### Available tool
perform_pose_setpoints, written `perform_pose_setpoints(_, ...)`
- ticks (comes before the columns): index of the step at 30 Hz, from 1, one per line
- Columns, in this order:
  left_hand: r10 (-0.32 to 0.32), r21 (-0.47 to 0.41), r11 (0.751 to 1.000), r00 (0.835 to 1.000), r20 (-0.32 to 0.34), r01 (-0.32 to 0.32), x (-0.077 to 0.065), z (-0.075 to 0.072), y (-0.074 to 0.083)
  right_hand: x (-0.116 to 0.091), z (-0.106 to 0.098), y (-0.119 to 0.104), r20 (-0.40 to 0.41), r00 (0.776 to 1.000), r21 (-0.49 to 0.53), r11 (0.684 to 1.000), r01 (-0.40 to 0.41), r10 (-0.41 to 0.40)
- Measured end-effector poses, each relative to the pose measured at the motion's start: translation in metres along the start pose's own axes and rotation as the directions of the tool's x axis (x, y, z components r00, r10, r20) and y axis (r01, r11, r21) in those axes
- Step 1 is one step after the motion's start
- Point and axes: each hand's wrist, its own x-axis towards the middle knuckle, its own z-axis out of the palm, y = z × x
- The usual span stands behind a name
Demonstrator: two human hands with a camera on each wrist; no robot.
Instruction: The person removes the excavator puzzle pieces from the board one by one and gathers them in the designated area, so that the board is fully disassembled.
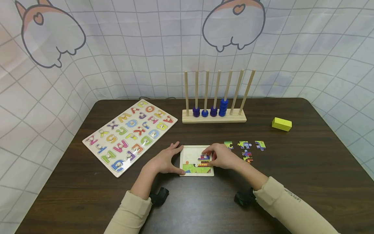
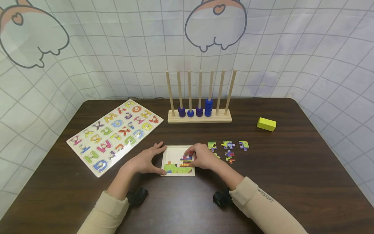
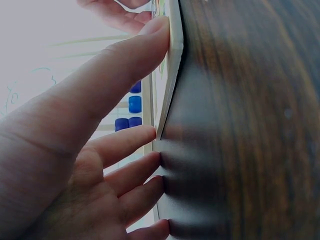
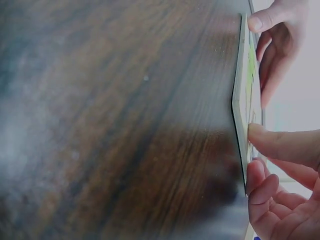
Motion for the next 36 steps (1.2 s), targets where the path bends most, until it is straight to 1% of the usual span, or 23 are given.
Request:
perform_pose_setpoints(5, -0.003, -0.001, 1.000, 1.000, 0.001, 0.003, 0.0001, 0.0000, 0.0001, 0.0007, -0.0002, -0.0014, 0.019, 1.000, 0.004, 1.000, 0.000, 0.000)
perform_pose_setpoints(11, -0.010, 0.002, 1.000, 1.000, 0.002, 0.010, 0.0007, 0.0002, 0.0003, 0.0014, -0.0006, -0.0010, 0.007, 1.000, -0.030, 1.000, 0.004, -0.004)
perform_pose_setpoints(15, -0.015, 0.005, 1.000, 1.000, 0.004, 0.015, 0.0010, 0.0001, 0.0005, 0.0020, -0.0010, -0.0009, 0.004, 1.000, -0.036, 0.999, 0.011, -0.011)
perform_pose_setpoints(27, -0.022, 0.005, 1.000, 1.000, 0.008, 0.022, 0.0007, -0.0005, 0.0016, 0.0028, -0.0017, -0.0008, -0.016, 0.999, -0.011, 0.999, 0.037, -0.037)
perform_pose_setpoints(36, -0.028, 0.008, 1.000, 1.000, 0.006, 0.028, 0.0008, -0.0002, 0.0016, -0.0007, -0.0051, 0.0023, -0.035, 0.998, 0.041, 0.998, 0.050, -0.048)
